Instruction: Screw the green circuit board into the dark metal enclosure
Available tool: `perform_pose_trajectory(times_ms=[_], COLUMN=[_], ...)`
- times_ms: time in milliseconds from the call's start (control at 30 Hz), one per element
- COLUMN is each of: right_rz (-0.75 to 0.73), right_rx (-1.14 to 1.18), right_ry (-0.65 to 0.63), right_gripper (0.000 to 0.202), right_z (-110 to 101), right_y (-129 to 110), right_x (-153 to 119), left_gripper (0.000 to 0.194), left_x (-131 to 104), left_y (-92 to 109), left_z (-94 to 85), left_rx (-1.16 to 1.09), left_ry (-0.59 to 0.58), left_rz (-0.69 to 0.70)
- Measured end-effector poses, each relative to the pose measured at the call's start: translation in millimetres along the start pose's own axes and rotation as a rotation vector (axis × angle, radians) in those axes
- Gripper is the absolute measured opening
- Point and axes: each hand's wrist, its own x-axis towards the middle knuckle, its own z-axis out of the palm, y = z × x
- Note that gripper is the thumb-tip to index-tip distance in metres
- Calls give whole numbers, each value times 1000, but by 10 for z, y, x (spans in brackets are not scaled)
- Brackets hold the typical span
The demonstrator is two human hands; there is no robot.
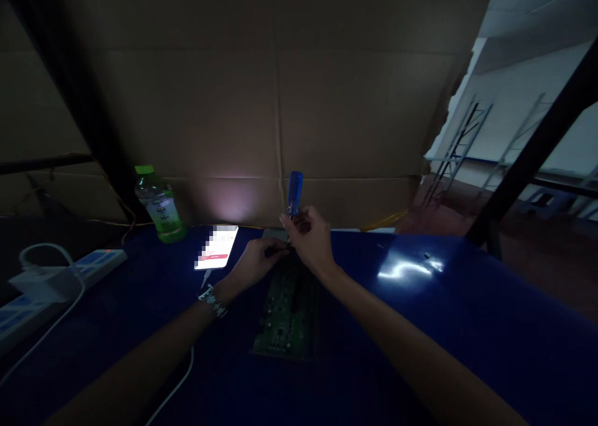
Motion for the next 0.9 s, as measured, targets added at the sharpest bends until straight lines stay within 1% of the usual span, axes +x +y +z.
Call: perform_pose_trajectory(times_ms=[133, 267, 300, 433, 533, 667, 800, 900], right_rz=[-9, -47, -50, -56, -55, -21, 30, 41], right_rx=[-19, -103, -115, -106, -40, 56, 114, 141], right_ry=[20, 17, 17, 0, -53, -161, -272, -320], right_gripper=[28, 26, 26, 28, 29, 32, 34, 33], right_z=[5, -5, -8, -21, -39, -73, -113, -137], right_y=[-58, -69, -65, -37, -22, -26, -41, -41], right_x=[9, 29, 32, 39, 54, 99, 145, 170], left_gripper=[12, 29, 30, 22, 22, 22, 23, 26], left_x=[-5, -6, -3, 24, 59, 97, 100, 82], left_y=[-11, -111, -147, -253, -262, -299, -335, -253], left_z=[-44, -120, -128, -113, -113, -147, -145, -131], left_rx=[13, 73, 97, 175, 177, 162, 120, 18], left_ry=[-4, -118, -148, -245, -287, -303, -286, -249], left_rz=[22, 145, 167, 193, 221, 251, 233, 197])
